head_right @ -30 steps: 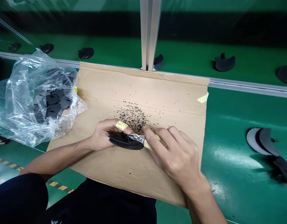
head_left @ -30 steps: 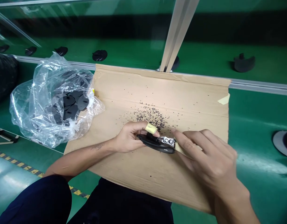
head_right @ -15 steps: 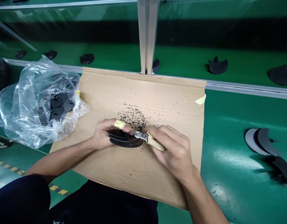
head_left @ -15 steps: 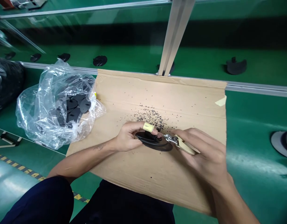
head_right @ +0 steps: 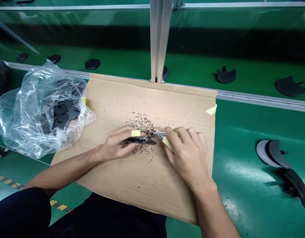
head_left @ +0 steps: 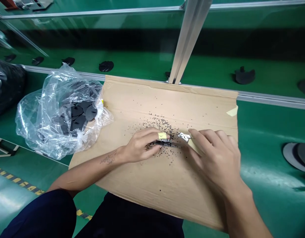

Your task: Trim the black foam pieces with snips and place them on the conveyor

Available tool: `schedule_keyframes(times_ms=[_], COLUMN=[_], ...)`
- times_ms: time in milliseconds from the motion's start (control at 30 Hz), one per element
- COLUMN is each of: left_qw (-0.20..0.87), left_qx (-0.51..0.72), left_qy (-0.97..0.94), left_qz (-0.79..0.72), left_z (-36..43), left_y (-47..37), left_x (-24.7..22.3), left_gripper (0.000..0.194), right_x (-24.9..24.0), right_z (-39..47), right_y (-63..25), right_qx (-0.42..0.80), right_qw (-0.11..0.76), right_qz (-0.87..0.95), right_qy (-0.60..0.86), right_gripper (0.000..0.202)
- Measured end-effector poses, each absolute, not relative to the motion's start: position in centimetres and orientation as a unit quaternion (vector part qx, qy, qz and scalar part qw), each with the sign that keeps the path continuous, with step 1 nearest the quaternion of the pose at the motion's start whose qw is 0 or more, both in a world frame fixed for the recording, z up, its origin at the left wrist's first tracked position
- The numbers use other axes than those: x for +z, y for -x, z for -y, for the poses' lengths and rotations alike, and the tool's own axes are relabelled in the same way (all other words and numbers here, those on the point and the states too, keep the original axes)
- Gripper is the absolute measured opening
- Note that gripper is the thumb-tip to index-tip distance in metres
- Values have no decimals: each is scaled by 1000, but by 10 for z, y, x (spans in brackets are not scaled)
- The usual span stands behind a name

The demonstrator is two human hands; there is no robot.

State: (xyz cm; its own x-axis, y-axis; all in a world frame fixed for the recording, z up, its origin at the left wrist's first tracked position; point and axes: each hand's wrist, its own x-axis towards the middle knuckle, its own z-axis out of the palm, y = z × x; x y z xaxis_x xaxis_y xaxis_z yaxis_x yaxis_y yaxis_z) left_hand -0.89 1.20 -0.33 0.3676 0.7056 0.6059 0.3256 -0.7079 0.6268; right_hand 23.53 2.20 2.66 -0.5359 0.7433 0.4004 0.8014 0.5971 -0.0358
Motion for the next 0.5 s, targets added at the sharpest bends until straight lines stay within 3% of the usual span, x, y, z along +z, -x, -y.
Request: schedule_keyframes(times_ms=[133, 300, 500], left_qw=[174, 198, 213], left_qx=[482, 496, 502], left_qy=[-797, -786, -777], left_qz=[-319, -312, -315], left_z=[-12, -11, -9], left_y=[9, 11, 10], left_x=[-5, -7, -7], left_gripper=[24, 26, 24], right_x=[23, 20, 19], right_z=[-25, -25, -25], right_y=[-240, -240, -240], right_qx=[-57, -50, -46], right_qw=[121, 52, 35], right_qz=[848, 836, 831], right_qy=[512, 544, 553], right_gripper=[37, 40, 40])
